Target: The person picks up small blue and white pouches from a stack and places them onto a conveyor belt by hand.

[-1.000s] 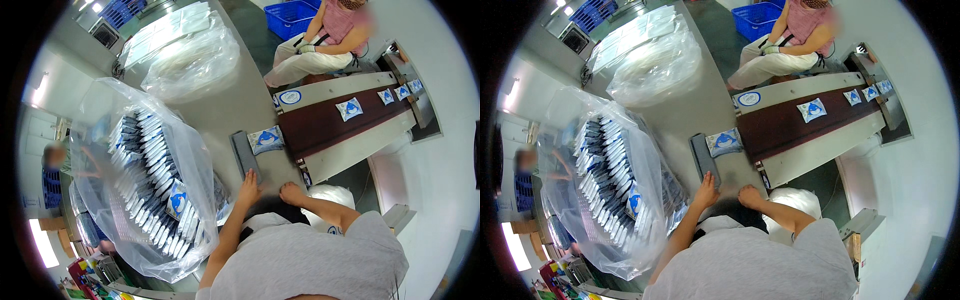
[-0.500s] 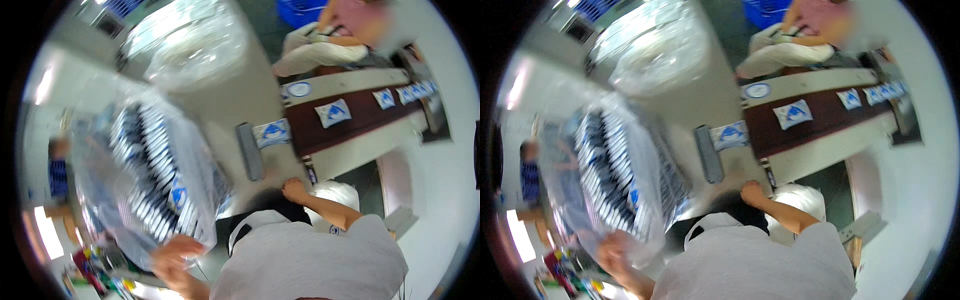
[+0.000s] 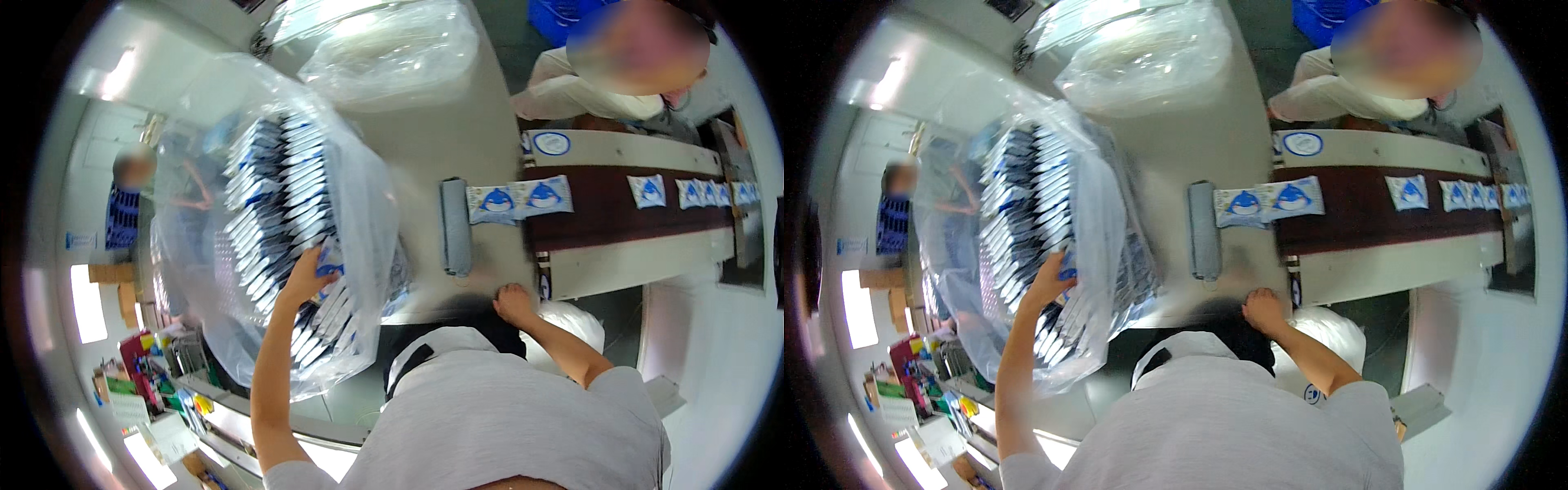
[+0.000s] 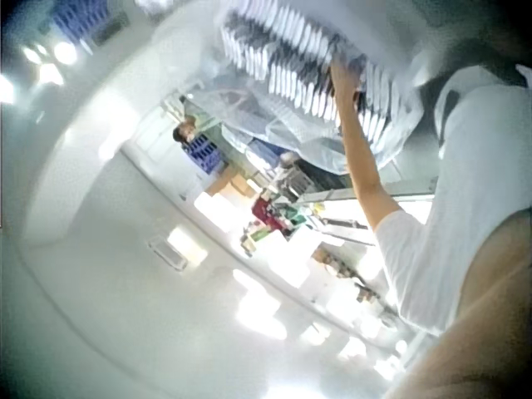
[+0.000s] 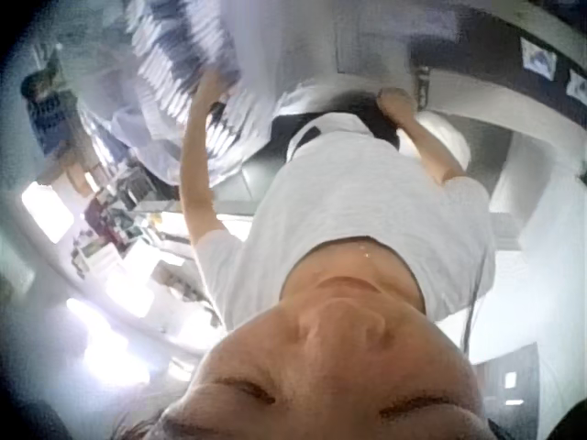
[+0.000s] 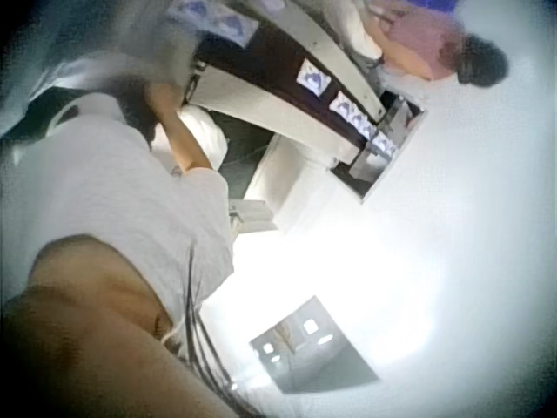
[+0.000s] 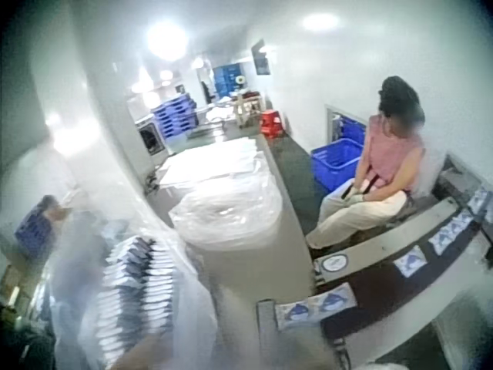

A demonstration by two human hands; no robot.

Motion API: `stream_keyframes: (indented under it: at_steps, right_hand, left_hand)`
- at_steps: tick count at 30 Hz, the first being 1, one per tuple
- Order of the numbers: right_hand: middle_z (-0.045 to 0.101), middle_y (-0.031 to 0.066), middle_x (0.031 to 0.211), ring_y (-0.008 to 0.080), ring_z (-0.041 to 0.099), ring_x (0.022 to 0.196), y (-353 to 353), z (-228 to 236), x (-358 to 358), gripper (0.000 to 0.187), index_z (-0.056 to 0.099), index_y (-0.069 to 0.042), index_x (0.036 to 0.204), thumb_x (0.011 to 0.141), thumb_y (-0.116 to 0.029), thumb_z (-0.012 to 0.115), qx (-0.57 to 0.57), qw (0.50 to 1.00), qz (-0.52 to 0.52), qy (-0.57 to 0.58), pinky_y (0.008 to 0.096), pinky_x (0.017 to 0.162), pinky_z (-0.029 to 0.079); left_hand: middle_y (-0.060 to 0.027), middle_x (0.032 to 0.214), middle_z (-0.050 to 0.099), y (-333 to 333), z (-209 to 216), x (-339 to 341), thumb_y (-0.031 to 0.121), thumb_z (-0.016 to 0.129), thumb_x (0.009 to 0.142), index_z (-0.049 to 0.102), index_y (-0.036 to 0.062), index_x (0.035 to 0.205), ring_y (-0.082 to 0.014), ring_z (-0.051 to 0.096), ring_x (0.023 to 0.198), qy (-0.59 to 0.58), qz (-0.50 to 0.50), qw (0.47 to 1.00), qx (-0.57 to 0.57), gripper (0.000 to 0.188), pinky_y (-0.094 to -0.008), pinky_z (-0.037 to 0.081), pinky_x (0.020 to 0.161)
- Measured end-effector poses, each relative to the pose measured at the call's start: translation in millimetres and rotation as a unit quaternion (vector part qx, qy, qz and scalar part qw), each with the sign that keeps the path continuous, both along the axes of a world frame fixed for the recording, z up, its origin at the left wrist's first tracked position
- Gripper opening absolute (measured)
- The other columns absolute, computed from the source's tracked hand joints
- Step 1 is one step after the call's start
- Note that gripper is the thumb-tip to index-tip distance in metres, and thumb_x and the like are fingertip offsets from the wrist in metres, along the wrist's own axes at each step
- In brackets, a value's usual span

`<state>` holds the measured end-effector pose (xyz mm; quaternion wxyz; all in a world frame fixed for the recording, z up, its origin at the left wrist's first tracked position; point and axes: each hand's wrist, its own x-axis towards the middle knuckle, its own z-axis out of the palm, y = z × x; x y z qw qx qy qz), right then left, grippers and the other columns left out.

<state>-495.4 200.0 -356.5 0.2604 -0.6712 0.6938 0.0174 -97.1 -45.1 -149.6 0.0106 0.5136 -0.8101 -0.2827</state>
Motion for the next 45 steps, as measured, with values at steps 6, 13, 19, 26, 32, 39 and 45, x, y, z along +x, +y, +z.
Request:
stream_keyframes:
  at_steps: [6,13,19,26,32,39,45]
  right_hand:
    - [0.061,0.0198,0.096,0.0340,0.058,0.095,4,-6,-12,0.035,0.062,0.000,0.092,0.080,-0.033,0.061,0.023,1.000,0.005,0.003,0.0426,0.081,0.047]
    - [0.063,0.0135,0.096,0.0312,0.059,0.086,-125,96,-118,0.019,0.062,-0.006,0.096,0.084,-0.019,0.055,0.007,0.965,0.049,-0.257,0.0401,0.078,0.047]
    - [0.061,0.0136,0.099,0.0308,0.057,0.098,-173,107,-291,0.041,0.059,-0.008,0.102,0.066,-0.021,0.074,-0.055,0.975,0.047,0.212,0.0409,0.080,0.046]
    - [0.064,0.0146,0.079,0.0302,0.062,0.081,-270,106,-219,0.047,0.063,-0.002,0.083,0.063,-0.041,0.078,0.115,0.961,0.228,-0.104,0.0411,0.069,0.047]
    - [0.057,0.0206,0.115,0.0247,0.053,0.110,-286,28,-111,0.085,0.051,0.005,0.115,0.053,-0.040,0.087,0.223,0.948,0.144,-0.176,0.0326,0.088,0.045]
    - [0.046,0.0238,0.121,0.0381,0.038,0.119,-142,57,-52,0.098,0.049,0.005,0.116,0.044,-0.052,0.081,0.031,0.991,0.056,0.115,0.0527,0.094,0.034]
    - [0.049,0.0253,0.121,0.0371,0.048,0.115,-44,64,-14,0.076,0.044,0.003,0.120,0.059,-0.028,0.078,-0.009,0.999,-0.019,0.030,0.0462,0.098,0.037]
  left_hand:
    - [-0.0214,0.108,0.052,50,60,-53,-0.001,0.058,0.076,0.050,-0.0026,0.112,-0.0400,0.049,0.101,-0.087,-0.094,0.984,-0.122,0.036,-0.0430,0.042,0.086]
    - [-0.0228,0.122,0.047,84,80,-53,0.010,0.048,0.089,0.040,-0.0046,0.131,-0.0398,0.046,0.111,-0.019,-0.030,0.999,0.019,0.044,-0.0419,0.038,0.094]
    - [-0.0234,0.127,0.045,86,73,-55,0.014,0.053,0.088,0.040,-0.0008,0.133,-0.0399,0.044,0.115,-0.034,-0.001,0.999,0.002,0.049,-0.0422,0.035,0.098]
    - [-0.0240,0.127,0.046,94,71,-48,0.016,0.054,0.088,0.041,0.0000,0.132,-0.0412,0.045,0.116,-0.038,0.050,0.998,-0.001,0.049,-0.0433,0.037,0.097]
    - [-0.0226,0.125,0.048,91,71,-52,0.015,0.056,0.087,0.043,-0.0010,0.130,-0.0405,0.046,0.113,-0.013,0.052,0.999,0.000,0.048,-0.0426,0.038,0.096]
    - [-0.0212,0.122,0.050,94,71,-54,0.015,0.056,0.086,0.044,-0.0025,0.128,-0.0393,0.048,0.108,-0.006,0.055,0.998,-0.027,0.047,-0.0429,0.039,0.092]
    - [-0.0222,0.124,0.047,105,74,-62,0.019,0.056,0.087,0.037,-0.0024,0.134,-0.0382,0.044,0.114,-0.044,0.059,0.995,-0.063,0.055,-0.0430,0.035,0.099]
